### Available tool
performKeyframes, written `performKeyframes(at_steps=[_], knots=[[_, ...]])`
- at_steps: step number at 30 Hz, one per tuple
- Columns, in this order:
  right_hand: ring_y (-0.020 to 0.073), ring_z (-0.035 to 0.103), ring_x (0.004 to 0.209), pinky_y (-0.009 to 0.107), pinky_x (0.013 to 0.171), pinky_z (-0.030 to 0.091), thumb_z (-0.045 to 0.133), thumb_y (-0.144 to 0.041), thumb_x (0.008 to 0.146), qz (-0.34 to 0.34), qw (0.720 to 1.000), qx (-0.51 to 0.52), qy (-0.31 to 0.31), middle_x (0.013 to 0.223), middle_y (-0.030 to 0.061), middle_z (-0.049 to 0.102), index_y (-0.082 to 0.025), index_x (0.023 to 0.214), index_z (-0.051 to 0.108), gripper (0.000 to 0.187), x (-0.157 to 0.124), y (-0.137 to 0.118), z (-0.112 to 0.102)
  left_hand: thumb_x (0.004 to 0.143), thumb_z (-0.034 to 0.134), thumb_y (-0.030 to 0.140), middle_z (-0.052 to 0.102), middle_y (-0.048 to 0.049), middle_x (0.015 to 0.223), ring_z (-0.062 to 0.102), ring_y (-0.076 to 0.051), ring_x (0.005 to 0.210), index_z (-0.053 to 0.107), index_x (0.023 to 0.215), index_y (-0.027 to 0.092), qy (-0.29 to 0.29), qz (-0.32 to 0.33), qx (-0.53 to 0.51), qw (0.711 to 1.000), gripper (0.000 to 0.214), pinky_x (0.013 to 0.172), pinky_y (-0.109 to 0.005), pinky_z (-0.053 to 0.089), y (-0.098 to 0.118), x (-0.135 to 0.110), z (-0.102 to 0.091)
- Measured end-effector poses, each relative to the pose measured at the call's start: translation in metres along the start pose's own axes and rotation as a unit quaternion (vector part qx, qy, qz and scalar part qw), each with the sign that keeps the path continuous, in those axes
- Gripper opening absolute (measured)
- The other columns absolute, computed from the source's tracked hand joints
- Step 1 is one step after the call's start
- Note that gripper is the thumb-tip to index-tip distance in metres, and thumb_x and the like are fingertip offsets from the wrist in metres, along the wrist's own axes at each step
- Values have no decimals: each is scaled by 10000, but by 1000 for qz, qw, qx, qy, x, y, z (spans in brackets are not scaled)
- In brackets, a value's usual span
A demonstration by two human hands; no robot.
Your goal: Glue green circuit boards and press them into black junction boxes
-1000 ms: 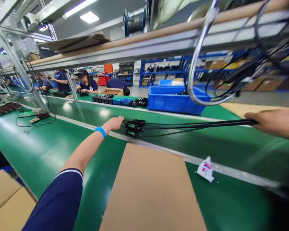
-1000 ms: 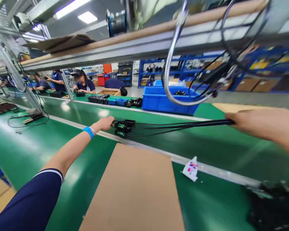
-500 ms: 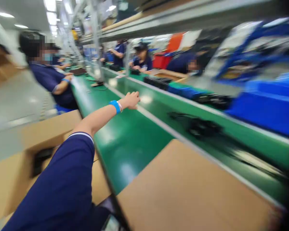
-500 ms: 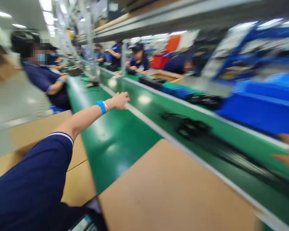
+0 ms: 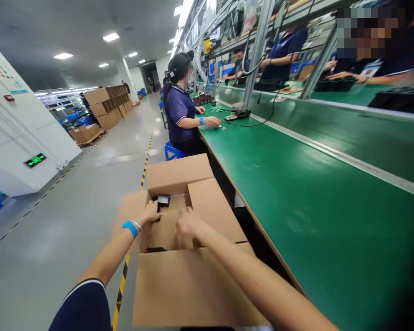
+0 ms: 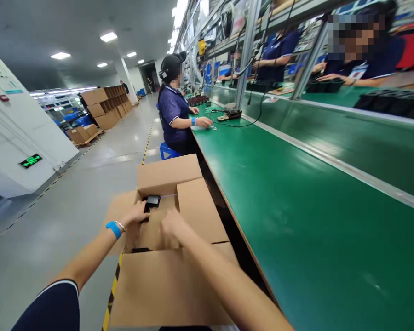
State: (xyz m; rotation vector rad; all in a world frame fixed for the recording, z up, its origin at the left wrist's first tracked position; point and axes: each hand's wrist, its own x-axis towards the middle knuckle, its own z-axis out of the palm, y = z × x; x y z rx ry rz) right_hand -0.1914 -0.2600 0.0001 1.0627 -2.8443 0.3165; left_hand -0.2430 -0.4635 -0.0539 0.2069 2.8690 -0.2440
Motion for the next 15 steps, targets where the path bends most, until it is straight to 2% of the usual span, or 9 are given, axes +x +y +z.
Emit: performKeyframes(at_steps=[2,4,5,7,9,10,12,15], knots=[[184,604,948,401,836,511,563,-360,909,17,995,-29,-93,1097,73,613,-150,1117,589,297,0,-8,22,915,569,331,564,-97,1198,594,-225,1013,535,1205,154,11,-35,-23,999,341,843,-427,522,2,22,21],[200,611,955,437,943,439,605,-296,873,46,984,-66,-157,961,65,669,-147,956,665,181,-17,6,22,918,564,337,559,-100,1208,590,-229,1023,530,1213,155,19,-61,-59,996,348,849,-434,519,7,44,36],[207,619,944,451,997,385,608,-241,856,67,977,-89,-181,886,71,687,-152,867,690,122,-29,18,13,919,561,339,556,-101,1212,588,-232,1028,528,1217,156,21,-69,-81,994,351,852,-438,517,10,53,42],[225,637,905,467,1048,305,571,-134,835,122,960,-140,-210,798,110,698,-146,765,710,155,-50,41,-13,919,561,340,551,-103,1223,582,-237,1041,524,1224,158,27,-75,-126,989,357,859,-445,513,17,65,55],[244,640,908,488,1012,336,527,-105,857,185,939,-186,-221,827,145,695,-113,802,706,187,-62,57,-35,917,564,335,546,-103,1230,579,-240,1049,522,1228,159,35,-60,-165,984,360,866,-449,510,25,68,65],[246,631,937,486,979,375,529,-132,878,212,931,-199,-223,870,143,690,-103,850,694,170,-64,62,-39,916,566,332,546,-103,1231,578,-239,1049,522,1228,160,39,-44,-181,982,358,868,-449,509,30,66,69],[228,608,984,447,902,457,555,-239,906,257,918,-200,-225,983,115,663,-104,971,651,178,-63,66,-30,916,567,328,551,-99,1223,582,-234,1042,527,1221,160,45,0,-203,978,351,866,-443,511,41,61,74],[189,603,959,386,829,514,567,-351,908,306,914,-152,-219,1104,91,605,-126,1110,587,303,-47,70,11,917,567,326,555,-97,1219,584,-230,1037,533,1213,162,50,58,-218,973,340,864,-437,513,47,53,78]])
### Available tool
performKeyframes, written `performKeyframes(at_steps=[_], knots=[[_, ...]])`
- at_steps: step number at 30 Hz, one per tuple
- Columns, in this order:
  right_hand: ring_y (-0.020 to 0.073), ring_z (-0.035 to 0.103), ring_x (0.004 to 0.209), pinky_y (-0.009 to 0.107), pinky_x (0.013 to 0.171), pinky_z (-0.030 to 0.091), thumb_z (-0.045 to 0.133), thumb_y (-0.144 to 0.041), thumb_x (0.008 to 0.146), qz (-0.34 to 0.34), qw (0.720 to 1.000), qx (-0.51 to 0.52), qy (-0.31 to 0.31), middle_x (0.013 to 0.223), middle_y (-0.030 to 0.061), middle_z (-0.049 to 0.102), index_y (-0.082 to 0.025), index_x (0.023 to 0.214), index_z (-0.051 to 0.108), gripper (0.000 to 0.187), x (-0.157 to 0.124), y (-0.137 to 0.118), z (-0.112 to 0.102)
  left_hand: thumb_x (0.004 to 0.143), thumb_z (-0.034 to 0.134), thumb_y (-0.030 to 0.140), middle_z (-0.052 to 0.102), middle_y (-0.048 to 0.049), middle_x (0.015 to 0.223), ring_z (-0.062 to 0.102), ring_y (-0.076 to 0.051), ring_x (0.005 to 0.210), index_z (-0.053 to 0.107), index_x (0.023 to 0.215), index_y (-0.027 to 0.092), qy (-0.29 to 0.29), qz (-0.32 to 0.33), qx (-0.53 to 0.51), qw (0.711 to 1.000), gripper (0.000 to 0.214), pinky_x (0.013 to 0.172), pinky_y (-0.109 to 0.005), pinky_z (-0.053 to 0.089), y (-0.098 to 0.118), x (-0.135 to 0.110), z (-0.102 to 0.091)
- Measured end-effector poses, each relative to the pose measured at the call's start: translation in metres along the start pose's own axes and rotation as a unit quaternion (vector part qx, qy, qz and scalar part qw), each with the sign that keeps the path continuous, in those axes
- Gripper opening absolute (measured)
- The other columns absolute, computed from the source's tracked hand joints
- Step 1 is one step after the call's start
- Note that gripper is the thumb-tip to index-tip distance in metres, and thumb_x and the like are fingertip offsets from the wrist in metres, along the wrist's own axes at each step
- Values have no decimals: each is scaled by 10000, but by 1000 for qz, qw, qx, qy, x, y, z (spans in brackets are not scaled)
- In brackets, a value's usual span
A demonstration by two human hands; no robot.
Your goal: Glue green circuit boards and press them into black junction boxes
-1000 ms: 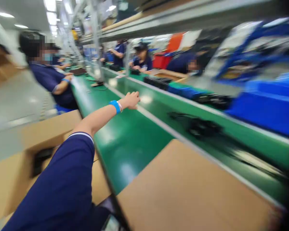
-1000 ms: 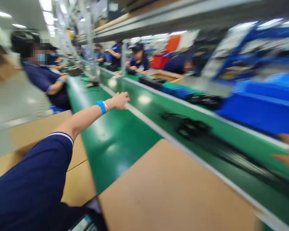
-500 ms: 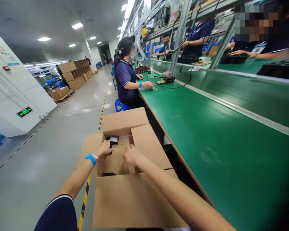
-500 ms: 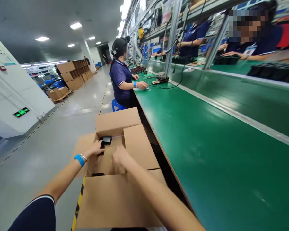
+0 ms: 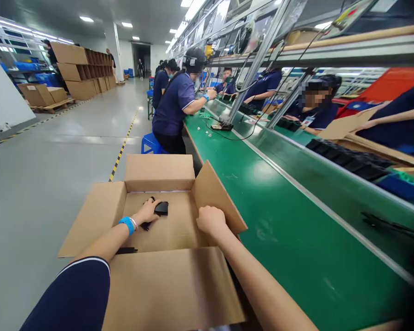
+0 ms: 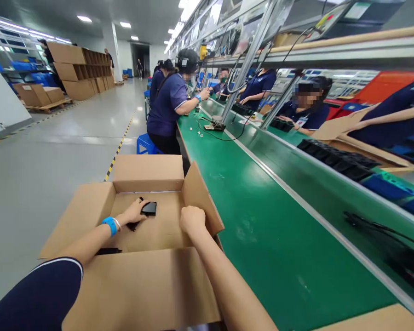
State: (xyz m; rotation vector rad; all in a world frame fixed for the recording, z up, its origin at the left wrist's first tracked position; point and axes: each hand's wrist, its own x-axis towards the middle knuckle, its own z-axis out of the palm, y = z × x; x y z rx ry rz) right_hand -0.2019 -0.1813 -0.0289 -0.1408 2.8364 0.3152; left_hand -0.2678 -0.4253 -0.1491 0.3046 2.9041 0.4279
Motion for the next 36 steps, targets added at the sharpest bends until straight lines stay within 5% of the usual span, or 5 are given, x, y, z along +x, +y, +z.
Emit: performKeyframes(at_steps=[10,18,22,26,36], knots=[[234,556,1080,458,895,483,563,-346,909,-165,947,268,55,1252,98,534,-164,1234,527,374,86,-76,78,912,572,334,512,-108,1287,548,-259,1109,496,1268,171,-80,10,20,997,400,913,-478,481,-28,-31,2],[204,591,994,413,838,513,556,-348,914,-142,889,433,35,1173,87,575,-154,1190,548,338,112,-48,117,889,587,392,554,-93,1177,578,-226,1000,530,1186,156,-141,11,41,989,384,857,-428,492,-23,-35,1],[206,586,1004,418,848,508,565,-344,908,-117,870,478,34,1166,85,577,-149,1167,560,324,114,-51,124,747,650,598,531,-153,1139,613,-240,872,536,1130,88,-116,-79,64,988,648,762,-379,505,-30,-26,-7],[193,597,963,402,824,515,564,-350,908,-109,853,510,18,1125,78,592,-145,1143,569,311,116,-52,124,894,509,533,537,-138,1188,595,-240,969,508,1201,122,-56,-159,86,982,513,818,-418,501,-36,4,-14],[167,605,871,353,764,519,562,-347,907,-224,883,411,-30,1024,49,619,-138,1048,605,256,95,-36,114,917,556,375,560,-99,1200,578,-234,1041,542,1188,150,-2,-79,82,993,353,870,-444,501,-18,22,-7]])
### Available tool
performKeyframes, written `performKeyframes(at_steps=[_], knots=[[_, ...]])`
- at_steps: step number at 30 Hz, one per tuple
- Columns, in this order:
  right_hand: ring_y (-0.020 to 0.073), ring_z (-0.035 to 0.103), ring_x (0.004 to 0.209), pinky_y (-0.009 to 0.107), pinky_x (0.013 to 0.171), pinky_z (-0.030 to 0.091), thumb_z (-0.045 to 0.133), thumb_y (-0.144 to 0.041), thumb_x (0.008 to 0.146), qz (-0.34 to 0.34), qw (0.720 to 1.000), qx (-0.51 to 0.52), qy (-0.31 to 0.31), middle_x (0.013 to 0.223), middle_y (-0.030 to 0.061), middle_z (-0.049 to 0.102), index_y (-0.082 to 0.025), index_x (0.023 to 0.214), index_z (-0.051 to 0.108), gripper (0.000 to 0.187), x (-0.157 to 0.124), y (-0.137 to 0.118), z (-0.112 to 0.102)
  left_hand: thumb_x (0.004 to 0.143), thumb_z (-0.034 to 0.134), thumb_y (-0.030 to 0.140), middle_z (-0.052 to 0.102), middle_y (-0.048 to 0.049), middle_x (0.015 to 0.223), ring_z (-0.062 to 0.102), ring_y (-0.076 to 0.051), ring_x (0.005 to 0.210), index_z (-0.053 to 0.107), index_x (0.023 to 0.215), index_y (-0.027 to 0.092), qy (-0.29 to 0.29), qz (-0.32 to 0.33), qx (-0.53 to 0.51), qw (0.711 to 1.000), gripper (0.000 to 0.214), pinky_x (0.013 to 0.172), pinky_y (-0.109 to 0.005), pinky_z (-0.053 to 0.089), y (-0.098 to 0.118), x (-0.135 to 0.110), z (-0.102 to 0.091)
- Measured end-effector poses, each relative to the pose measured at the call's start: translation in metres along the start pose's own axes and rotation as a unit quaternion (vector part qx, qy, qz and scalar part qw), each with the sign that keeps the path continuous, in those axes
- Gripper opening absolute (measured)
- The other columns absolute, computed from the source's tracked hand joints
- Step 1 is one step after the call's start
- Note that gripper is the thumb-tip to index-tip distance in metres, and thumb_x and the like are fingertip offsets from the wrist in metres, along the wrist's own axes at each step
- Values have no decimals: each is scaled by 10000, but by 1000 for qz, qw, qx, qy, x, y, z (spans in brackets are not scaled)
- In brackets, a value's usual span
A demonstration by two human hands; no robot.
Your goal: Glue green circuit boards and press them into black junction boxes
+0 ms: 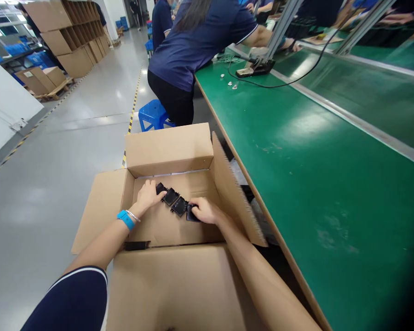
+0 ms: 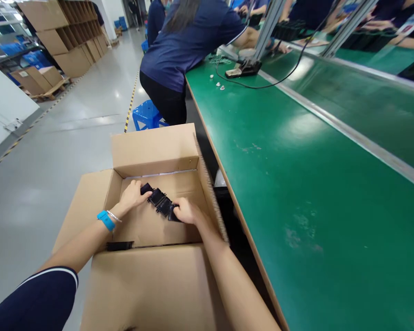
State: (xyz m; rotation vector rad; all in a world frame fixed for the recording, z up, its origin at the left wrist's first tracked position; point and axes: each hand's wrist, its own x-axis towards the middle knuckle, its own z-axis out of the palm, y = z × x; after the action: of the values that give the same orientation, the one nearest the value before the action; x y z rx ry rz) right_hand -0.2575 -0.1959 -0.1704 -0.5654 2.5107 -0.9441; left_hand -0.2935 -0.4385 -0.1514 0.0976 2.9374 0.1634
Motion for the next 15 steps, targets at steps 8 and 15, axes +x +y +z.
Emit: performKeyframes(at_steps=[8,15], knots=[[277,340,1282,445,1030,264,524,-6,689,-97,986,-139,-8,1394,106,431,-213,1250,557,599,5,-36,10,917,564,335,595,-83,1125,601,-208,975,576,1122,146,-169,91,40,981,279,843,-416,514,-35,-68,-22],[342,423,1170,456,932,378,640,-67,647,-87,974,-203,-42,1247,155,519,-169,1178,589,543,32,-31,27,908,582,314,607,-75,1103,610,-197,950,587,1103,146,-356,146,42,922,257,819,-395,528,-51,-108,-28]])
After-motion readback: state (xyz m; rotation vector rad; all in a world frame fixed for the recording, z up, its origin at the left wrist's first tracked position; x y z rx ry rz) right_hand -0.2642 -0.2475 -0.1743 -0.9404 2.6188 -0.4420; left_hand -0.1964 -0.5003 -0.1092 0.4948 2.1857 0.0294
